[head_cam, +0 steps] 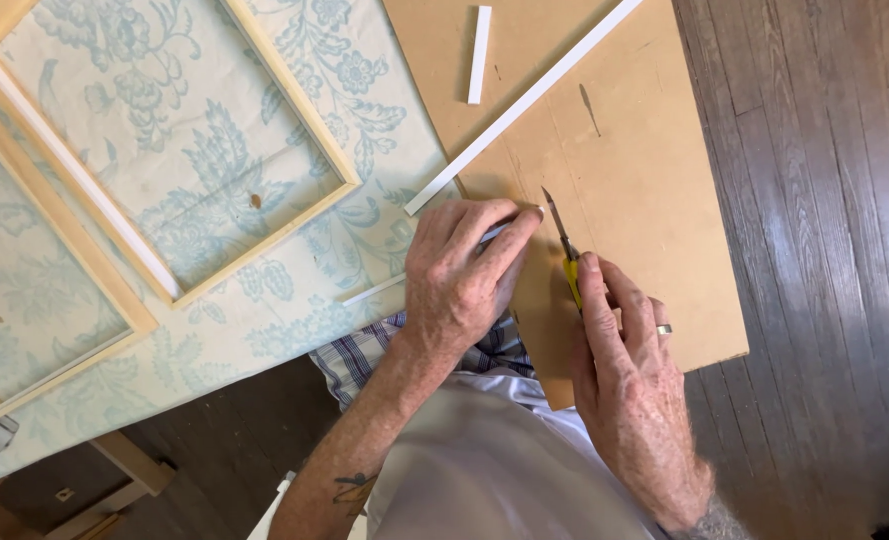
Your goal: Fitting and cutting plastic strips to size for wooden frames using a utility knife on a workbench.
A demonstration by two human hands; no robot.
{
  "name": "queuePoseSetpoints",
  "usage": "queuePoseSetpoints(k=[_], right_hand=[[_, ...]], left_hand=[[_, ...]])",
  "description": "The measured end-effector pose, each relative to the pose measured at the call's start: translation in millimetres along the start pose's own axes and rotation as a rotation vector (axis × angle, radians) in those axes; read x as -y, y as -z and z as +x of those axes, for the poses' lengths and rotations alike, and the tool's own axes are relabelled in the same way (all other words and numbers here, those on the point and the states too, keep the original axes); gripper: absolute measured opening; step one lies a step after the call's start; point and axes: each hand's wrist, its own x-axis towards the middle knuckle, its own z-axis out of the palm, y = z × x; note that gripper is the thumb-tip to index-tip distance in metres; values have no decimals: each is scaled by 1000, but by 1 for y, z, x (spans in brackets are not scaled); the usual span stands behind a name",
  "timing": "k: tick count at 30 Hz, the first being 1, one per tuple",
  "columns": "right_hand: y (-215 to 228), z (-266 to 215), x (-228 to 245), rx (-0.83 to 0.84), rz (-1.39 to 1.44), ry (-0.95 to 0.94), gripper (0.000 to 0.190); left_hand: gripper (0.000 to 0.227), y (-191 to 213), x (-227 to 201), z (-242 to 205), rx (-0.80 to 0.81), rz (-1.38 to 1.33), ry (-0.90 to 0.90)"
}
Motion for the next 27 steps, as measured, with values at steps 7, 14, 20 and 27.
queuePoseSetpoints(k=[7, 14, 20, 27], right_hand=[[-2, 0, 3, 38, -29, -44, 75], [0, 1, 1, 82, -114, -40, 80], [2, 1, -1, 77, -133, -14, 86], [5, 3, 0, 52, -191, -24, 74]], left_hand=[[13, 0, 1, 0, 6, -6, -41], [9, -1, 1, 3, 14, -6, -44], [12, -3, 2, 1, 13, -7, -55], [11, -3, 0, 2, 34, -16, -43]])
